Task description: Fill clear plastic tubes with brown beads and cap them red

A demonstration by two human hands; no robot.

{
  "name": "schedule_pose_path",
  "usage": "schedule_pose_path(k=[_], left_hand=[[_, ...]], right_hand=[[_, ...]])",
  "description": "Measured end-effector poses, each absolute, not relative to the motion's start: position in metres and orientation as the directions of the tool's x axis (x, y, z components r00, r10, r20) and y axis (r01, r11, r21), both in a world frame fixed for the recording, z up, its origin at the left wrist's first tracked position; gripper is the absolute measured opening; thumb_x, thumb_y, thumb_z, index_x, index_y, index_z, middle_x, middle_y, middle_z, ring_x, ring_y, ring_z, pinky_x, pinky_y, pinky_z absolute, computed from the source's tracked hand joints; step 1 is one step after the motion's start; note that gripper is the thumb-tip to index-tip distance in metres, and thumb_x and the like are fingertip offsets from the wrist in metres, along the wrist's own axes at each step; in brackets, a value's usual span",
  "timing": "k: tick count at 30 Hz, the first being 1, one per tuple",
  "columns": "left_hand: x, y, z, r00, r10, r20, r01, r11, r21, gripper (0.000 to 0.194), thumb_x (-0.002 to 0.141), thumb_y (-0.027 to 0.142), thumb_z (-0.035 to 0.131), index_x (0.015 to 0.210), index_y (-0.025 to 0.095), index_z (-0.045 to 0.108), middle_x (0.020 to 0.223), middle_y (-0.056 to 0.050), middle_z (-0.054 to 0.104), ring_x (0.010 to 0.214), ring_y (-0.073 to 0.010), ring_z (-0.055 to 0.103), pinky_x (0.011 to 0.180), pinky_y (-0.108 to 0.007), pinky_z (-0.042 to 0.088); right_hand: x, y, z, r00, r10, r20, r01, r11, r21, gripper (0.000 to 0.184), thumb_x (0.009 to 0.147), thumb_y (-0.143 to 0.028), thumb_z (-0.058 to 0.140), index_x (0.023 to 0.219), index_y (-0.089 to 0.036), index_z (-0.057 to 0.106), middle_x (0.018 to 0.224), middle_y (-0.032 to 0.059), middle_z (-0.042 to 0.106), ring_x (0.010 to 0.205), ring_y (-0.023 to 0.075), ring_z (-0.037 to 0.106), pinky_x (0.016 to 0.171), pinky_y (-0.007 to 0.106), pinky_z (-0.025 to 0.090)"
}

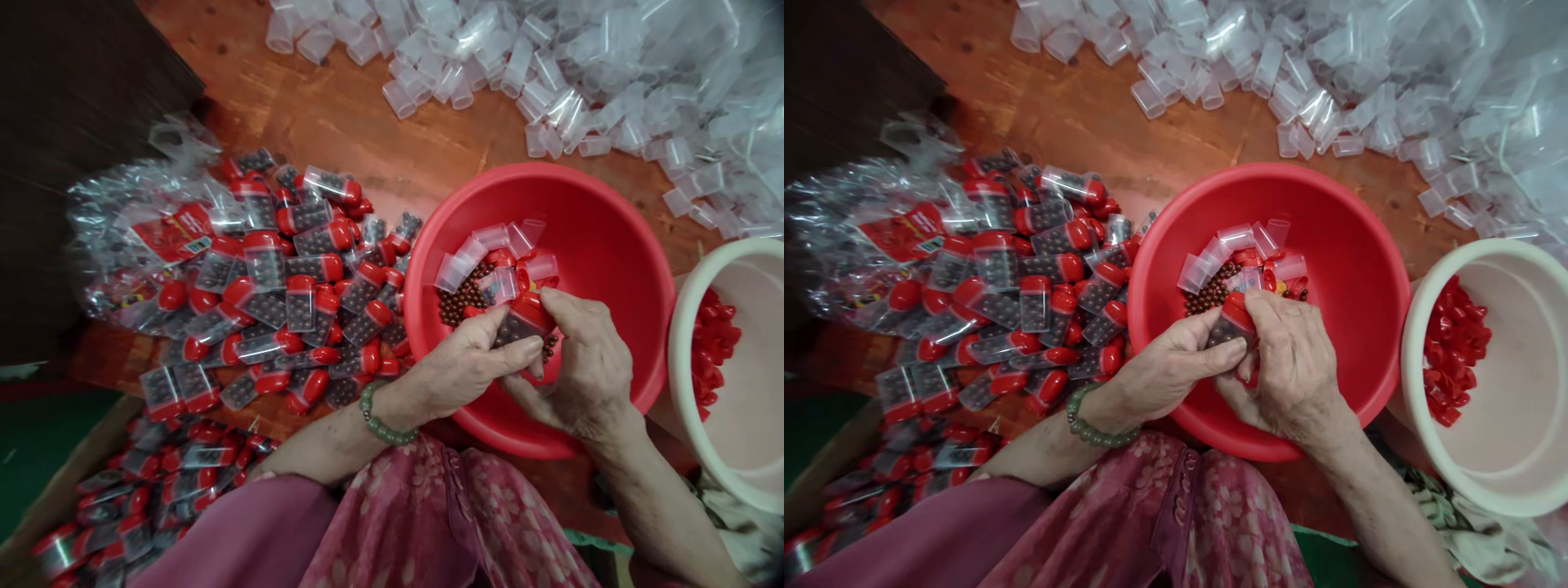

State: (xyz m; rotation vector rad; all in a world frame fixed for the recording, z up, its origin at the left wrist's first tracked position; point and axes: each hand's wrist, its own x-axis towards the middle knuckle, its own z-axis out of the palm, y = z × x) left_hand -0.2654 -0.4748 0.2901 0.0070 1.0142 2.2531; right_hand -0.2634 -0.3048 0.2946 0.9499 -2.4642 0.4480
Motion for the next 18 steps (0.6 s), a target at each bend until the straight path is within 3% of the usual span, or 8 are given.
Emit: schedule_pose_path(k=[6, 14, 18], left_hand=[[-0.264, -0.472, 0.29, -0.758, 0.601, -0.253, -0.599, -0.488, 0.635, 0.047, 0.079, 0.055, 0.084, 0.081, 0.015, 0.059, 0.074, 0.002, 0.058, 0.07, -0.0082, 0.052, 0.072, -0.026, 0.044], [-0.264, -0.473, 0.288, -0.773, 0.58, -0.258, -0.58, -0.479, 0.659, 0.051, 0.077, 0.059, 0.085, 0.08, 0.015, 0.059, 0.073, 0.002, 0.059, 0.069, -0.0077, 0.053, 0.069, -0.024, 0.044], [-0.264, -0.477, 0.289, -0.82, 0.511, -0.258, -0.517, -0.468, 0.717, 0.049, 0.086, 0.062, 0.075, 0.082, 0.015, 0.06, 0.077, 0.001, 0.062, 0.068, -0.008, 0.055, 0.065, -0.024, 0.045]], right_hand=[[-0.262, -0.3, 0.293, -0.658, -0.53, 0.535, -0.684, 0.718, -0.131, 0.073, 0.088, -0.044, 0.067, 0.152, -0.017, 0.041, 0.115, 0.0188, 0.074, 0.1, 0.0347, 0.074, 0.08, 0.049, 0.061], [-0.261, -0.305, 0.293, -0.658, -0.521, 0.544, -0.69, 0.707, -0.158, 0.073, 0.087, -0.04, 0.071, 0.15, -0.013, 0.045, 0.11, 0.0188, 0.073, 0.094, 0.0327, 0.073, 0.078, 0.047, 0.061], [-0.267, -0.304, 0.307, -0.7, -0.596, 0.394, -0.708, 0.65, -0.275, 0.078, 0.093, -0.042, 0.069, 0.158, -0.012, 0.036, 0.131, 0.0228, 0.067, 0.12, 0.0339, 0.068, 0.096, 0.05, 0.061]])
